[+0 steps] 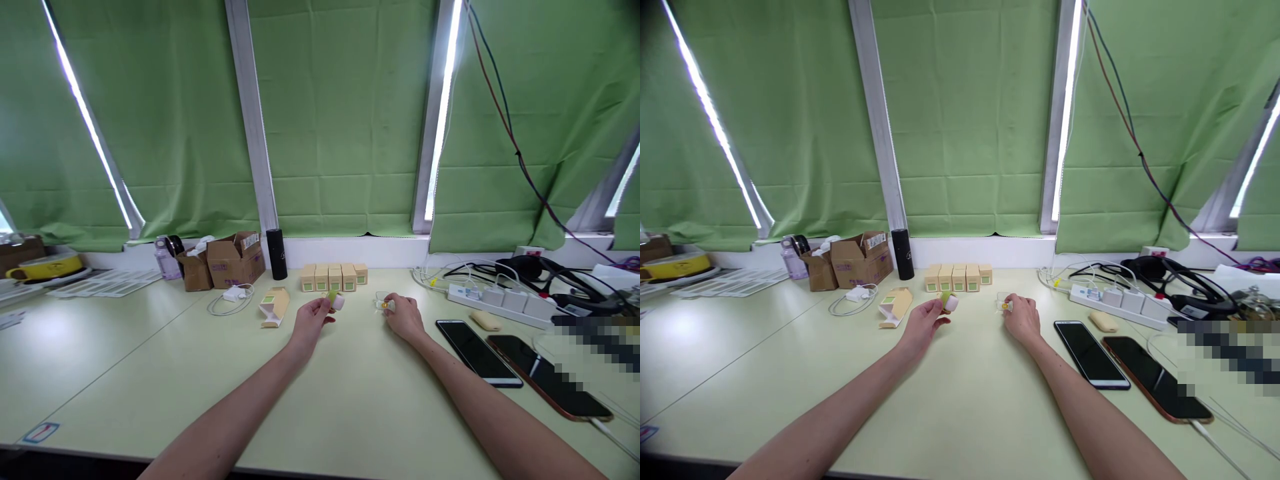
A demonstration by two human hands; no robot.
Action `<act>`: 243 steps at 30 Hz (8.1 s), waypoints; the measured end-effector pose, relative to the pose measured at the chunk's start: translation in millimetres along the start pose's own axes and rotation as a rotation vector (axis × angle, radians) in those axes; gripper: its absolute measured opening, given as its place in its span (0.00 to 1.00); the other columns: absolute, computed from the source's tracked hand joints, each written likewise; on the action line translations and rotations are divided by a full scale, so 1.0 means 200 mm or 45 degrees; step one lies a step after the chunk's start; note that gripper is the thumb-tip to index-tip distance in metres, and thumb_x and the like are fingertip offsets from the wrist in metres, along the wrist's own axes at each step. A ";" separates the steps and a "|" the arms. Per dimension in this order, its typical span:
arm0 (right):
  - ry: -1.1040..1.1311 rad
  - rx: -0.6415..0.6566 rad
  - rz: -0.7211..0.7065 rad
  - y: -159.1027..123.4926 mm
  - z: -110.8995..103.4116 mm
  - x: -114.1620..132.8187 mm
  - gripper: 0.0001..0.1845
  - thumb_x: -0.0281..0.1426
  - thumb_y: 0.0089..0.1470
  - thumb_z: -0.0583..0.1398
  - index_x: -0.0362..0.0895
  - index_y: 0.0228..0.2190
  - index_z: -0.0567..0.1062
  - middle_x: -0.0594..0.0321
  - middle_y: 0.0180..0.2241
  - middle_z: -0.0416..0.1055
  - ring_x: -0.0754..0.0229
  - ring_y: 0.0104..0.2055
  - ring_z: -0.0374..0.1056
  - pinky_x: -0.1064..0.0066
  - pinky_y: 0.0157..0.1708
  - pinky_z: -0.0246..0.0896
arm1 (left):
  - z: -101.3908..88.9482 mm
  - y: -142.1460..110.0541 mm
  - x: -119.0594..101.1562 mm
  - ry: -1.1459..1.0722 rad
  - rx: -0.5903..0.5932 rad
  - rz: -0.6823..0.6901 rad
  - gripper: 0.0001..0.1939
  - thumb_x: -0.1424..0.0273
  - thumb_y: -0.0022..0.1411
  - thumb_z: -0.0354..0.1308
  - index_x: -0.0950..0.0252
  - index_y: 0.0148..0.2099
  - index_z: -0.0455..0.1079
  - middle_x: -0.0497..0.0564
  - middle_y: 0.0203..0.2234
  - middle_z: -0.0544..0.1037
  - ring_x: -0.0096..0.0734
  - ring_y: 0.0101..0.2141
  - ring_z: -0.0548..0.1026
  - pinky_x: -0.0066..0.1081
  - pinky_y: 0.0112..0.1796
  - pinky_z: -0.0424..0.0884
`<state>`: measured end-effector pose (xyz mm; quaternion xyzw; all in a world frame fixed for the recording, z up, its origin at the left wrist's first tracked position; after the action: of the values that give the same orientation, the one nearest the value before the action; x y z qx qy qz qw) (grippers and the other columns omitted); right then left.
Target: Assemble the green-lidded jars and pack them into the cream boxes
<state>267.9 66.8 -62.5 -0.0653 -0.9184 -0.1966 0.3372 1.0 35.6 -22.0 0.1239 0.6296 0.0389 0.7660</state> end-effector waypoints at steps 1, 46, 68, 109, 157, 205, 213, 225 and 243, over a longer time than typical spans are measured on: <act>0.026 0.000 0.011 0.00 0.00 0.00 0.13 0.26 0.54 0.61 0.47 0.43 0.77 0.50 0.47 0.75 0.41 0.62 0.58 0.57 0.53 0.57 | 0.00 0.00 0.00 0.002 -0.004 0.001 0.30 0.45 0.54 0.68 0.69 0.42 0.80 0.58 0.40 0.79 0.38 0.41 0.74 0.35 0.40 0.73; 1.898 0.591 0.099 -0.36 -0.10 0.49 0.34 0.30 0.34 0.78 0.50 0.43 0.73 0.62 0.41 0.77 0.57 0.38 0.71 0.64 0.35 0.66 | 0.03 -0.03 -0.05 0.019 0.009 0.188 0.27 0.47 0.54 0.69 0.67 0.40 0.79 0.56 0.38 0.82 0.34 0.36 0.75 0.33 0.38 0.74; 1.840 0.702 0.087 -0.40 -0.11 0.51 0.32 0.37 0.42 0.77 0.50 0.46 0.71 0.60 0.41 0.79 0.52 0.43 0.74 0.58 0.40 0.70 | 0.04 -0.05 -0.06 0.203 0.011 0.176 0.28 0.46 0.52 0.70 0.66 0.42 0.78 0.57 0.39 0.83 0.40 0.39 0.78 0.36 0.42 0.74; 1.818 0.660 -0.014 -0.40 -0.12 0.52 0.33 0.37 0.46 0.75 0.56 0.50 0.68 0.66 0.40 0.76 0.54 0.45 0.77 0.48 0.58 0.65 | 0.04 -0.10 -0.07 0.283 0.216 0.284 0.25 0.58 0.58 0.70 0.62 0.55 0.72 0.59 0.45 0.79 0.44 0.49 0.76 0.37 0.45 0.73; 1.892 0.506 -0.040 -0.38 -0.07 0.50 0.30 0.42 0.48 0.74 0.52 0.50 0.71 0.62 0.39 0.79 0.55 0.41 0.74 0.58 0.47 0.67 | 0.06 -0.12 -0.08 0.332 0.198 0.359 0.25 0.57 0.63 0.65 0.61 0.58 0.68 0.56 0.44 0.77 0.37 0.45 0.76 0.37 0.44 0.75; 0.855 0.304 0.003 -0.29 0.06 0.33 0.41 0.29 0.35 0.68 0.54 0.53 0.65 0.62 0.44 0.67 0.50 0.50 0.63 0.55 0.48 0.62 | -0.05 -0.01 0.07 1.067 0.275 0.382 0.16 0.73 0.60 0.62 0.62 0.51 0.75 0.56 0.46 0.78 0.46 0.48 0.76 0.44 0.52 0.71; 0.832 0.354 -0.017 -0.30 0.06 0.33 0.40 0.31 0.37 0.68 0.53 0.53 0.65 0.60 0.44 0.68 0.49 0.51 0.63 0.55 0.49 0.62 | -0.07 -0.03 0.08 1.093 0.239 0.377 0.28 0.66 0.57 0.67 0.61 0.60 0.71 0.59 0.50 0.78 0.50 0.48 0.77 0.43 0.51 0.71; 0.917 0.308 -0.026 -0.32 0.04 0.35 0.36 0.38 0.42 0.71 0.55 0.53 0.67 0.60 0.45 0.69 0.48 0.51 0.64 0.54 0.51 0.61 | -0.40 0.17 -0.17 2.090 -0.538 0.217 0.33 0.63 0.65 0.55 0.71 0.68 0.55 0.72 0.57 0.71 0.63 0.59 0.68 0.51 0.57 0.61; 0.753 0.247 -0.124 -0.36 -0.02 0.41 0.33 0.45 0.50 0.66 0.53 0.55 0.65 0.57 0.48 0.70 0.46 0.56 0.64 0.52 0.54 0.61 | -0.36 0.15 -0.16 2.068 -0.465 0.461 0.25 0.70 0.68 0.55 0.71 0.64 0.57 0.67 0.49 0.78 0.53 0.52 0.77 0.43 0.51 0.69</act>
<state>189.6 -1.4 -28.5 0.0714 -0.7971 -0.1343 0.5844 -72.0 67.4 2.9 0.0309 0.9381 0.3385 0.0666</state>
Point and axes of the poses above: each hand's wrist, its own y-axis towards the middle knuckle, its own z-axis out of the palm, x = y × z, the point moved 1 cm from there along y, towards the middle knuckle
